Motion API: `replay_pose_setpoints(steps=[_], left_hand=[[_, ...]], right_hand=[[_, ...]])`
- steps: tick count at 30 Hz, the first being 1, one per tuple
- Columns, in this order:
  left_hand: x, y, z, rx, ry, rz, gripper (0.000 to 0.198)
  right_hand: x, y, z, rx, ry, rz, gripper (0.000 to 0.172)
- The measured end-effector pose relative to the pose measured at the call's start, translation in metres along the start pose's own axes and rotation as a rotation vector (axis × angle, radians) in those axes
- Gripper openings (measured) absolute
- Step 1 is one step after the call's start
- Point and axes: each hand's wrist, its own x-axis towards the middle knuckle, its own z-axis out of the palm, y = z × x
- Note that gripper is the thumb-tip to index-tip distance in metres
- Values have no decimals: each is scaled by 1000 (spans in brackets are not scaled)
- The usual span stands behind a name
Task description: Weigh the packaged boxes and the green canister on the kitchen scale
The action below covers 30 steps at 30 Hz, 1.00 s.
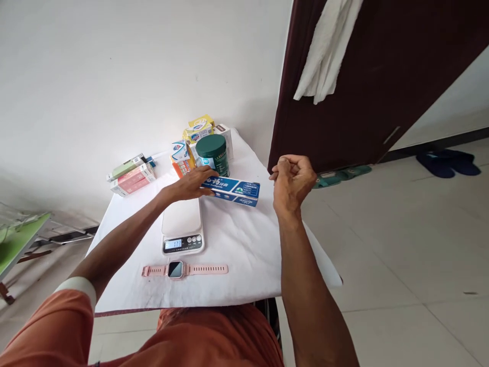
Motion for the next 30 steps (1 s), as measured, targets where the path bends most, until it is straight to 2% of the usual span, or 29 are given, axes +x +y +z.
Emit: replay_pose_setpoints(steps=[5, 8, 10, 13, 16, 19, 22, 23, 26, 30], left_hand=[[14, -5, 32, -6, -63, -33, 47], [15, -3, 43, 27, -47, -78, 49], [13, 3, 47, 78, 0, -156, 50], [1, 11, 49, 136, 106, -226, 52], [-25, 1, 46, 126, 212, -187, 48], [-69, -35, 38, 104, 338, -276, 44], [-122, -88, 27, 111, 414, -566, 42], [-139, -107, 24, 132, 430, -698, 41], [-179, -155, 16, 172, 470, -920, 45], [-204, -190, 14, 183, 446, -1058, 52]], right_hand=[[-8, -1, 6, 1, -101, -17, 14], [-16, -7, 11, -7, -157, -18, 13], [-24, -13, 14, 4, -230, -5, 14], [-42, -20, 18, 21, -423, 58, 21], [-59, -20, 24, -15, -686, 123, 31], [-72, -16, 30, -88, -924, 157, 40], [-78, -11, 29, -207, -1055, 162, 44], [-80, -9, 27, -247, -1080, 160, 45], [-84, -3, 17, -353, -1131, 151, 49], [-91, 3, 5, -432, -1131, 171, 50]])
